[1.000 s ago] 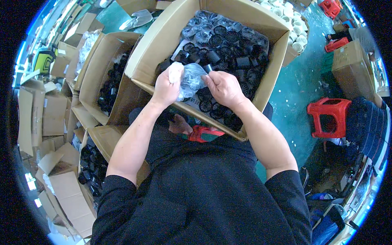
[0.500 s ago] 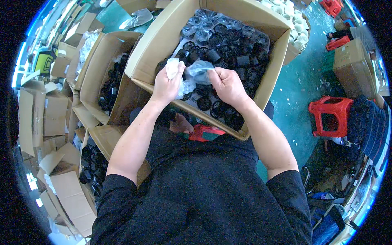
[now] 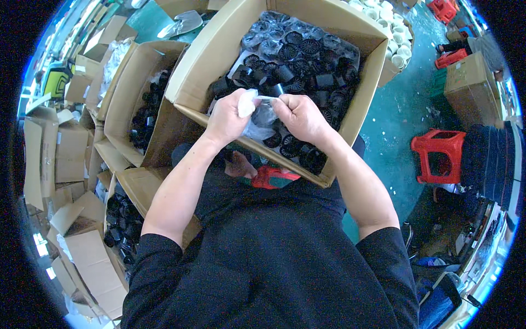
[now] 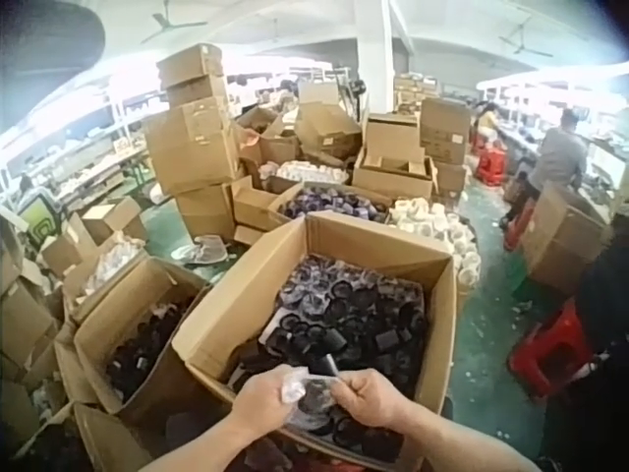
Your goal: Packaging small black industrial parts into small clear plastic bags on a production floor.
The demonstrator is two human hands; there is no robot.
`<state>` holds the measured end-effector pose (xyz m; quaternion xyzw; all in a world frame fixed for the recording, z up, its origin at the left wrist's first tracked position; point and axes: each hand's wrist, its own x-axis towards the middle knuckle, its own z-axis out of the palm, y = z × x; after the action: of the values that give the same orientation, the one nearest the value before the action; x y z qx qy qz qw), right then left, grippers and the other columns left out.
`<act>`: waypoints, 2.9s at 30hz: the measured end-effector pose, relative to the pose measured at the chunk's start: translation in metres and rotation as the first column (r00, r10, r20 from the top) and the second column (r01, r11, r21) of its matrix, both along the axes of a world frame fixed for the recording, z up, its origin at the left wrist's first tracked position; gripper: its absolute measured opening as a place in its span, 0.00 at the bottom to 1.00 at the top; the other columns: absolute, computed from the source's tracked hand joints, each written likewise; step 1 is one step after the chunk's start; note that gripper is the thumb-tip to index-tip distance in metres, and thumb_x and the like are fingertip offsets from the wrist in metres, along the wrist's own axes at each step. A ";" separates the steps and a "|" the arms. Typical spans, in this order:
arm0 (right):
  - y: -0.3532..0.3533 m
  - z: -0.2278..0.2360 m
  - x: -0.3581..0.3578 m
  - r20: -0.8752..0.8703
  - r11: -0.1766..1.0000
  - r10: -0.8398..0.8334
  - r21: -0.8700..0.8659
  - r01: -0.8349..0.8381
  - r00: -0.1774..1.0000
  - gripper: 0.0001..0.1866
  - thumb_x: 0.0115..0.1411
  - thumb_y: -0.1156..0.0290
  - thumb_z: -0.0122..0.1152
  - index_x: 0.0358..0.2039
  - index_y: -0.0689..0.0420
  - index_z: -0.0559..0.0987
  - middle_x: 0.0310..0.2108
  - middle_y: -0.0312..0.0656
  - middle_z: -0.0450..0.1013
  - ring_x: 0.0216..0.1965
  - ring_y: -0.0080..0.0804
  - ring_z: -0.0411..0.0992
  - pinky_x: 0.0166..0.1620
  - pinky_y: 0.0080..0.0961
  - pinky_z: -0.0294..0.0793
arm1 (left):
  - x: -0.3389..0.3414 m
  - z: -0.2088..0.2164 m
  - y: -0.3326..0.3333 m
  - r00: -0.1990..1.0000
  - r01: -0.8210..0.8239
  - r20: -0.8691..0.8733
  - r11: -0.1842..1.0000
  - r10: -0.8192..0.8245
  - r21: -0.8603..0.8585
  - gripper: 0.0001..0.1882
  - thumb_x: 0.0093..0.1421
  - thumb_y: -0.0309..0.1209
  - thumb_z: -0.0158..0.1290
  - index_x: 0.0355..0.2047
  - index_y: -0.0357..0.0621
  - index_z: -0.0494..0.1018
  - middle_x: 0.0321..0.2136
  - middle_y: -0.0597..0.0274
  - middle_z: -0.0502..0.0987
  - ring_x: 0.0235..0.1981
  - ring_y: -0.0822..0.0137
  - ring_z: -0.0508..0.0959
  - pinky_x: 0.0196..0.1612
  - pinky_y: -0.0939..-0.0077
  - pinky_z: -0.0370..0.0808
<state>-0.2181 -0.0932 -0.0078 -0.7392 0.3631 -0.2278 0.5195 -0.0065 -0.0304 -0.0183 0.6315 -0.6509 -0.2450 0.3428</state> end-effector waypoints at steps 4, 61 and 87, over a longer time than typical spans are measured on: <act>-0.001 0.002 0.000 0.089 0.993 -0.075 0.094 0.067 0.993 0.18 0.70 0.65 0.51 0.23 0.58 0.74 0.20 0.32 0.68 0.22 0.21 0.60 0.27 0.20 0.63 | 0.003 0.008 -0.009 0.856 -0.188 -0.461 0.972 0.233 0.143 0.15 0.68 0.40 0.53 0.42 0.40 0.77 0.28 0.59 0.80 0.25 0.66 0.77 0.29 0.72 0.72; -0.007 -0.027 0.012 0.577 0.534 -0.315 0.764 -0.362 0.753 0.21 0.70 0.52 0.52 0.51 0.56 0.76 0.34 0.39 0.78 0.28 0.25 0.74 0.32 0.20 0.72 | 0.003 0.024 0.002 0.963 0.003 -0.263 0.982 -0.053 -0.188 0.10 0.58 0.27 0.58 0.41 0.42 0.77 0.34 0.58 0.81 0.31 0.61 0.80 0.36 0.72 0.75; 0.006 -0.004 0.010 0.062 0.879 -0.336 -0.336 0.337 0.940 0.09 0.67 0.69 0.57 0.31 0.59 0.78 0.25 0.38 0.74 0.23 0.31 0.71 0.27 0.28 0.69 | 0.013 -0.002 -0.007 0.901 -0.270 -0.396 0.942 0.175 -0.198 0.07 0.64 0.30 0.56 0.41 0.43 0.76 0.31 0.63 0.78 0.30 0.69 0.75 0.36 0.77 0.72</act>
<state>-0.2077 -0.0875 -0.0116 -0.7435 0.4402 -0.3749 0.3360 0.0061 -0.0375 -0.0207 0.5960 -0.5224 -0.2361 0.5622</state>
